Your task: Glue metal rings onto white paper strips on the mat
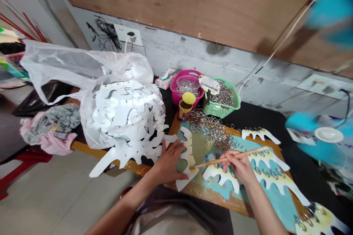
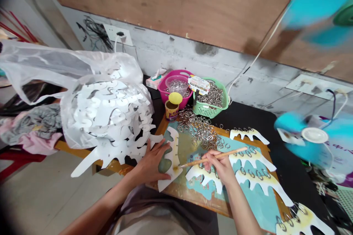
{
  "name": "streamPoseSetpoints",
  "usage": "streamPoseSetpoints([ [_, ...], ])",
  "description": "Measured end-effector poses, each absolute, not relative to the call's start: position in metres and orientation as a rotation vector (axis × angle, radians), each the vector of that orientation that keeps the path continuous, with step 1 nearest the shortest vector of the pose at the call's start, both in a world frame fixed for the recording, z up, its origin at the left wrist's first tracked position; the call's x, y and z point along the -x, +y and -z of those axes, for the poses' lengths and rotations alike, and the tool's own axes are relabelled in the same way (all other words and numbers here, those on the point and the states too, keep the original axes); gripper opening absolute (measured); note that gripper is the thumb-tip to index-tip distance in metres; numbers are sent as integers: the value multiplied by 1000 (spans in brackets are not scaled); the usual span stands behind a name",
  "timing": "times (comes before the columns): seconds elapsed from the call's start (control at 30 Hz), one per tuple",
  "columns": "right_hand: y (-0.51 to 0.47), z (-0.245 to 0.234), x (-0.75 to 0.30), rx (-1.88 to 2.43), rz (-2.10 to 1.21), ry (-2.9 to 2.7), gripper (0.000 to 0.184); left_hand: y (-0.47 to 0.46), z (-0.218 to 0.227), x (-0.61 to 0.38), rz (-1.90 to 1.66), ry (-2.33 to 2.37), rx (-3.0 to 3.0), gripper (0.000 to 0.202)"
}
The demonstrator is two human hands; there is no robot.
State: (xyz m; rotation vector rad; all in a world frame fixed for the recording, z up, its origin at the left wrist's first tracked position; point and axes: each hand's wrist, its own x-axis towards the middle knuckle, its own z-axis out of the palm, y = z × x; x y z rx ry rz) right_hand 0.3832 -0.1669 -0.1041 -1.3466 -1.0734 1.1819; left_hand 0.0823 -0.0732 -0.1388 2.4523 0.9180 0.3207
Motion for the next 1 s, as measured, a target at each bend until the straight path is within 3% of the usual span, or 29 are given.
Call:
streamPoseSetpoints([
  [0.27, -172, 94, -395, 1436, -990, -1021, 29, -73, 140, -82, -308, 912, -2459, 106],
  [0.83, -166, 99, -391, 1397, -1091, -1084, 30, -73, 139, -82, -320, 910, -2439, 107],
  [1.0, -158, 100, -389, 1392, -878, -1000, 26, -73, 137, -82, -329, 914, -2435, 103],
])
